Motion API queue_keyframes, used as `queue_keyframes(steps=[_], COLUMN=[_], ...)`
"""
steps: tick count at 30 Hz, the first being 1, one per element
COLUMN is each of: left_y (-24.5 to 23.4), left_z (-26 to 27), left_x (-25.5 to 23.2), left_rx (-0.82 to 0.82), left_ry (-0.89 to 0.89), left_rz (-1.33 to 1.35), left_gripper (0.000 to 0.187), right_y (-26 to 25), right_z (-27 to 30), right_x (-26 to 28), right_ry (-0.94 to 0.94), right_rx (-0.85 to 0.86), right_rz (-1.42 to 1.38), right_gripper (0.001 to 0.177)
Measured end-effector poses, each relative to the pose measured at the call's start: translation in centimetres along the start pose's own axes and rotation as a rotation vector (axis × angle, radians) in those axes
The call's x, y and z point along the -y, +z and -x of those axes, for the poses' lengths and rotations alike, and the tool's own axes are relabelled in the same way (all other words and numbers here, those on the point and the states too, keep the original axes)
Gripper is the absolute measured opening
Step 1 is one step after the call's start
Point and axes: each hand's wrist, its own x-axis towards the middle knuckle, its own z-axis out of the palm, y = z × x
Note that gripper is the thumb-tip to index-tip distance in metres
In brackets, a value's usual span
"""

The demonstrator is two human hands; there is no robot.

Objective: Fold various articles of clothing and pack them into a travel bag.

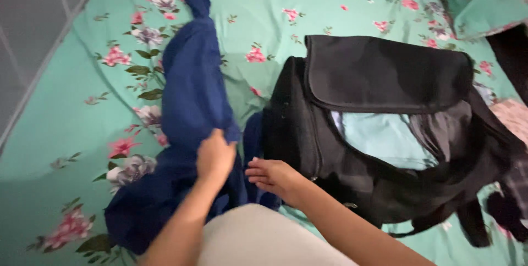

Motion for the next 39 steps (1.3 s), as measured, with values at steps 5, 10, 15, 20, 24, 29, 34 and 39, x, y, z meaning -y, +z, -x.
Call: queue_keyframes(steps=[5, 10, 15, 20, 24, 29, 34, 39], left_y=[2.5, -0.4, -4.2, -3.2, -1.7, -1.3, -1.6, -0.1], left_z=[4.6, 8.0, 10.3, 10.7, 12.5, 16.0, 20.9, 27.9], left_x=[-1.1, -3.8, -7.3, -8.4, -10.0, -11.8, -14.4, -17.0], left_rx=[0.38, 0.808, 0.646, 0.036, 0.003, 0.104, 0.114, 0.028], left_ry=[0.194, 0.468, 0.402, 0.766, 1.056, 1.036, 0.998, 0.87], left_rz=[-0.083, -0.237, -0.504, -0.374, -0.268, -0.365, -0.396, -0.361], left_gripper=[0.035, 0.037, 0.034, 0.026, 0.023, 0.021, 0.026, 0.024], right_y=[2.5, -1.4, -2.8, -2.8, -3.4, -7.8, -10.3, -13.1], right_z=[2.6, 0.5, 2.4, 5.0, 9.8, 11.6, 18.9, 26.5], right_x=[2.2, -1.7, -2.5, -2.5, -2.8, -6.2, -7.6, -9.7], right_ry=[0.108, 0.128, -0.349, -0.677, -0.766, -0.888, -1.12, -1.091], right_rx=[0.124, 0.02, 0.003, -0.18, -0.434, -0.518, -0.494, -0.699], right_rz=[-0.315, -0.404, -0.171, 0.18, 0.585, 0.69, 0.748, 0.794], right_gripper=[0.069, 0.054, 0.045, 0.044, 0.043, 0.045, 0.042, 0.032])
